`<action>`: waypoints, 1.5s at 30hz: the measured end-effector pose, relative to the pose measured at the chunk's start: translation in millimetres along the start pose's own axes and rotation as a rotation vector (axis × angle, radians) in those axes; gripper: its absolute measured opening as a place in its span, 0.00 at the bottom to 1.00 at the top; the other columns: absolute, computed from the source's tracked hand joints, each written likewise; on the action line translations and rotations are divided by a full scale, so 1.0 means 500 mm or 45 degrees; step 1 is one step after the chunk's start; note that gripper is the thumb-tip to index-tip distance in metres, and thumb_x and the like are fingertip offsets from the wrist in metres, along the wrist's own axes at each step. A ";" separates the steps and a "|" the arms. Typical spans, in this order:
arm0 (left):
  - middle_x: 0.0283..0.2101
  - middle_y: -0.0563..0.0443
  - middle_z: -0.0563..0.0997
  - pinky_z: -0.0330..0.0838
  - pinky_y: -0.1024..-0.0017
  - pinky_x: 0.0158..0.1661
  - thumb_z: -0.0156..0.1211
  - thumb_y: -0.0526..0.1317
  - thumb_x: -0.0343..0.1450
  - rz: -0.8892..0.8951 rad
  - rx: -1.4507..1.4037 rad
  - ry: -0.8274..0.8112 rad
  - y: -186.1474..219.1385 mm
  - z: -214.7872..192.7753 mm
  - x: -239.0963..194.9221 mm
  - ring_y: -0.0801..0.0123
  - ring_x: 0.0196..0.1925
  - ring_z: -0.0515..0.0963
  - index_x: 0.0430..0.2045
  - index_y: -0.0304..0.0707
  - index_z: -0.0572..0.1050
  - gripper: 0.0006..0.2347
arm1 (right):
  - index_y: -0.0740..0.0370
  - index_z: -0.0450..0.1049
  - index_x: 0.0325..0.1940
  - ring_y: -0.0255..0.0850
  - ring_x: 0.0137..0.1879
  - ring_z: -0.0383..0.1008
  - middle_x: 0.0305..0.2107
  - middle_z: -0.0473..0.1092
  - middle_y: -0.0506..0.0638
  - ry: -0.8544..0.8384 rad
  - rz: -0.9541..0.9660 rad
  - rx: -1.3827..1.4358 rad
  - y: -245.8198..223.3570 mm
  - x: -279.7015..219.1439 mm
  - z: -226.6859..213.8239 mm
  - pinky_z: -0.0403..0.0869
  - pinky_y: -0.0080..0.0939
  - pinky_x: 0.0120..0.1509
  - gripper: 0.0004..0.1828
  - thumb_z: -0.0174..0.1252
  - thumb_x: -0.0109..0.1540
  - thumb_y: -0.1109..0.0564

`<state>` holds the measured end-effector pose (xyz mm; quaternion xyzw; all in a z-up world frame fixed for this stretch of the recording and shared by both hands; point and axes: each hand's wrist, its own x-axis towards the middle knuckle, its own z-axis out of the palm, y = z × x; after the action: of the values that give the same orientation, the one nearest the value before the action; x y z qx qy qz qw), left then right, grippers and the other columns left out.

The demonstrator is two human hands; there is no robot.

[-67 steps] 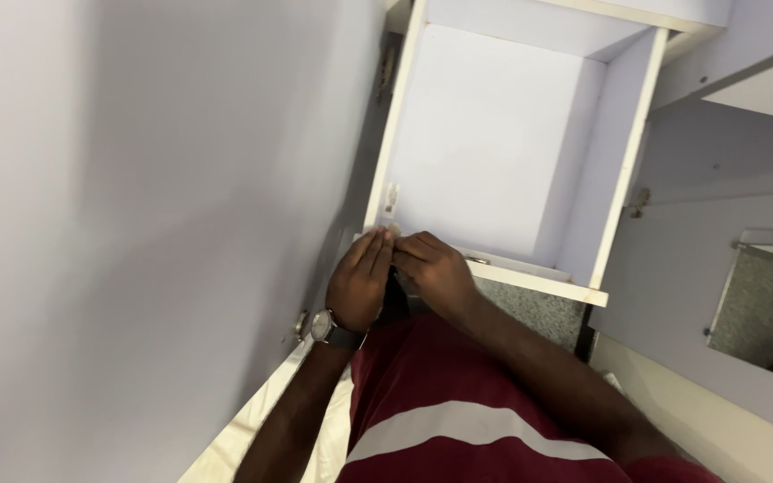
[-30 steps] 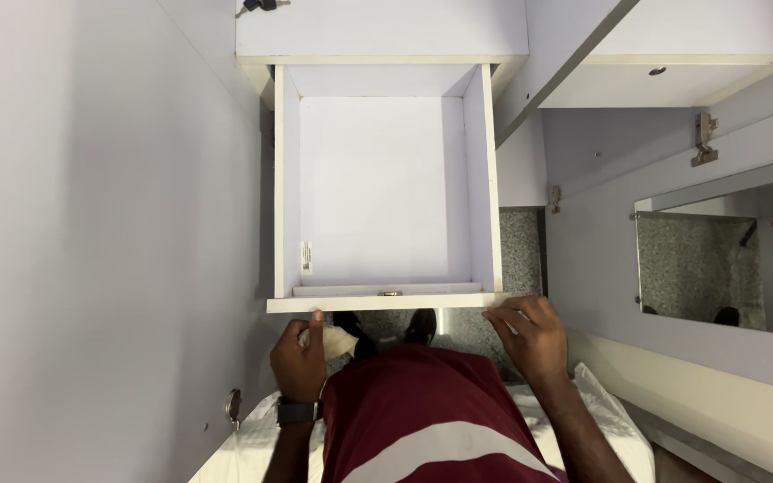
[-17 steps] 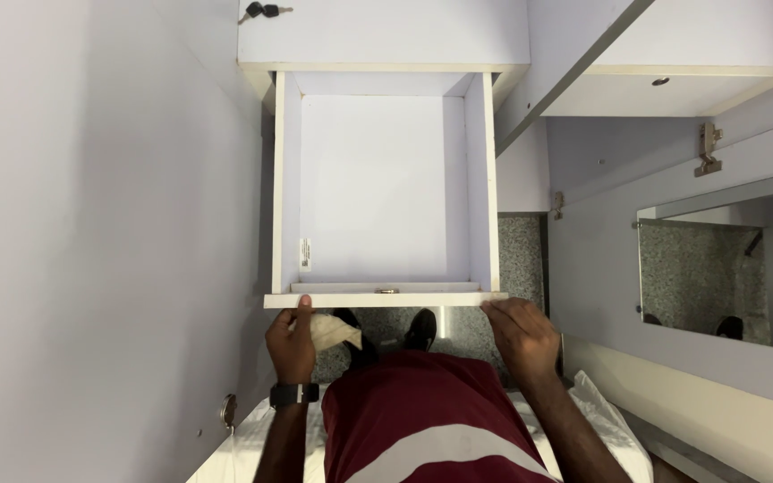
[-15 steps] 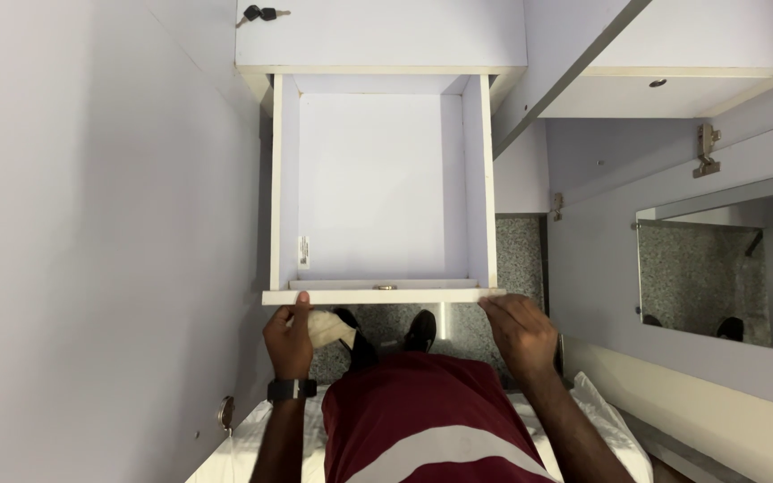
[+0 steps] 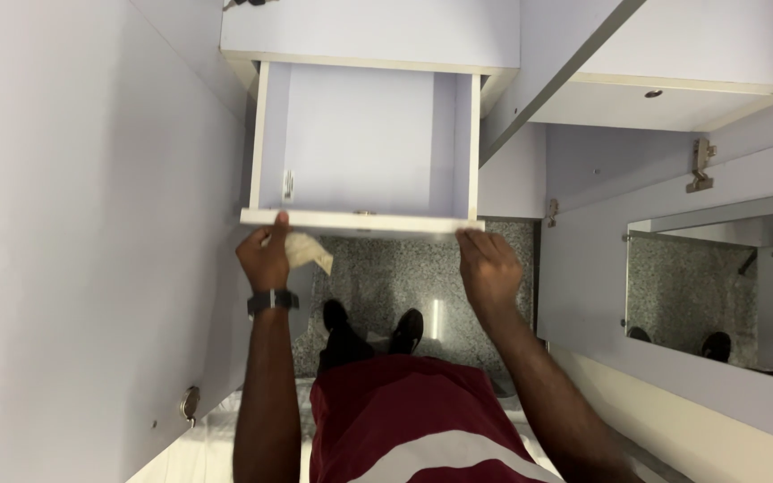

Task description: Cleaning the interior of a drawer and the exterior surface of a cabinet using a cloth.

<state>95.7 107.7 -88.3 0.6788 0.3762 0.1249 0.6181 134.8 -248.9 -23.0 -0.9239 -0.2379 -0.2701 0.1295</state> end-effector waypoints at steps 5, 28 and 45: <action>0.24 0.50 0.84 0.76 0.71 0.32 0.70 0.48 0.71 0.033 -0.064 0.011 0.070 0.063 0.063 0.71 0.25 0.80 0.24 0.33 0.84 0.15 | 0.64 0.84 0.39 0.40 0.39 0.79 0.36 0.80 0.52 0.027 -0.004 -0.011 0.021 0.093 0.026 0.79 0.38 0.39 0.06 0.67 0.60 0.68; 0.25 0.47 0.83 0.71 0.71 0.24 0.56 0.54 0.74 0.223 0.359 -0.128 0.173 0.269 0.243 0.69 0.22 0.80 0.57 0.36 0.76 0.23 | 0.62 0.80 0.35 0.53 0.56 0.76 0.46 0.77 0.56 0.103 0.209 -0.168 0.094 0.377 0.203 0.75 0.52 0.59 0.02 0.67 0.61 0.65; 0.16 0.49 0.77 0.66 0.68 0.18 0.51 0.39 0.74 0.430 0.493 -0.418 0.178 0.325 0.300 0.71 0.14 0.71 0.73 0.44 0.54 0.29 | 0.52 0.78 0.61 0.43 0.66 0.75 0.59 0.75 0.48 0.052 0.220 -0.353 0.129 0.440 0.243 0.64 0.54 0.61 0.22 0.71 0.63 0.56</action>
<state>333.4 90.3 -82.7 0.8481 0.1701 0.0404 0.5001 383.9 -178.0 -6.2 -0.9443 -0.1152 -0.3069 0.0285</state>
